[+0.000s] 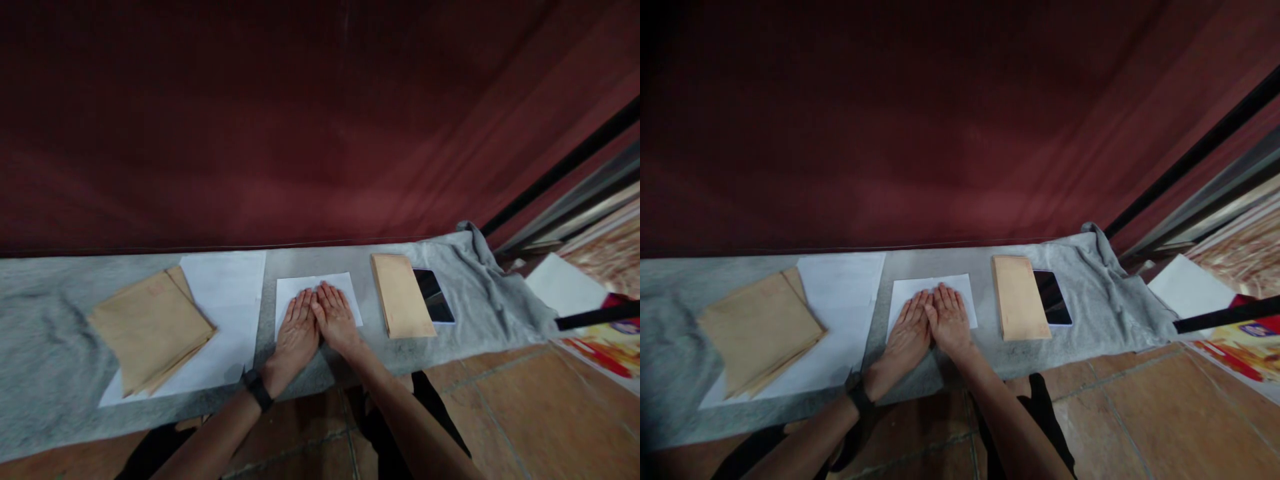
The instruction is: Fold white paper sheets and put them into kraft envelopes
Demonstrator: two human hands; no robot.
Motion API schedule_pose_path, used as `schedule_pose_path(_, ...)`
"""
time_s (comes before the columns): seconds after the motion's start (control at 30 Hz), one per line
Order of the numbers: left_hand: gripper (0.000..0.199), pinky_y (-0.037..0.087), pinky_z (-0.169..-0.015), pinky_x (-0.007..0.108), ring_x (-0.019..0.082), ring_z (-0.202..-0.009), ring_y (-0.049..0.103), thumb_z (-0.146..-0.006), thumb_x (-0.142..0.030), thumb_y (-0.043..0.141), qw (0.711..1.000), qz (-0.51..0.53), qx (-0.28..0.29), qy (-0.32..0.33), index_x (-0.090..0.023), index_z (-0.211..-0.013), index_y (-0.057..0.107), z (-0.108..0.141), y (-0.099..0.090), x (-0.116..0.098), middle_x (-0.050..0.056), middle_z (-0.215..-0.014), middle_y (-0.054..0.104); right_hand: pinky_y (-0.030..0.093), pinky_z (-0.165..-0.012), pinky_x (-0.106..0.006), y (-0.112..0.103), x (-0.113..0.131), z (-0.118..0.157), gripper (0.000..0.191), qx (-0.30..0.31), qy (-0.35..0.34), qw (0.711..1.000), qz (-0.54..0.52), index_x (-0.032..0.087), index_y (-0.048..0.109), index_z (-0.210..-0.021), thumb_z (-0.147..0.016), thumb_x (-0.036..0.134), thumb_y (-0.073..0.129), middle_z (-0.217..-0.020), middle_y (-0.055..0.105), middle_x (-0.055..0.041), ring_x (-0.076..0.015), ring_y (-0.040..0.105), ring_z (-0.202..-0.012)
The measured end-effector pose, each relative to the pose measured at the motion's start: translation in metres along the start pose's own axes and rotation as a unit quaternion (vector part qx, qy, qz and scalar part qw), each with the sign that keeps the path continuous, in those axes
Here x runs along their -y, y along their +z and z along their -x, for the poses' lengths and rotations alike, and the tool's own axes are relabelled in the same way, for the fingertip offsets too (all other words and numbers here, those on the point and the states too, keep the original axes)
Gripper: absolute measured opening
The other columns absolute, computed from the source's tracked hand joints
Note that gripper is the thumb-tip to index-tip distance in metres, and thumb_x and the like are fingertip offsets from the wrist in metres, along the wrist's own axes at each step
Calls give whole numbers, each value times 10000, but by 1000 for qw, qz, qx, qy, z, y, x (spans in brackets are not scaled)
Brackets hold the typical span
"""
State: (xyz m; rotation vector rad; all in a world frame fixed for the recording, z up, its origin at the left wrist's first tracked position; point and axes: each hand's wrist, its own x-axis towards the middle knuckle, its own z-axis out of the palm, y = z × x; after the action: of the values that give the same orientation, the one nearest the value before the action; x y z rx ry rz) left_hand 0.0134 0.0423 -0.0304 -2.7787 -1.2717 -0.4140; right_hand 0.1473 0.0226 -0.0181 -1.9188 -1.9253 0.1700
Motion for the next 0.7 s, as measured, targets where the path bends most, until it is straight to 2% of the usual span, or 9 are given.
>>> schedule_pose_path(0.3,580,256,-1243,474,274,-1514,291,-1008,-308,320,999,3,-1,-47,-15,-1503,394,-3,-5,12,199,-1578,398,245,-1229,-448,4,-17,3,540,-22,-5,997,80,147,390,-1542,-1072,409,347,-1611,360,-104,-253,325,-1498)
schedule_pose_path(0.7,634,248,-1243,463,291,-1501,319,-1018,-396,298,997,-3,-1,-81,5,-1499,399,-5,-6,30,214,-1577,391,227,-1223,-447,-2,-30,4,568,-10,33,994,108,121,369,-1550,-1073,427,335,-1619,332,-139,-275,337,-1490)
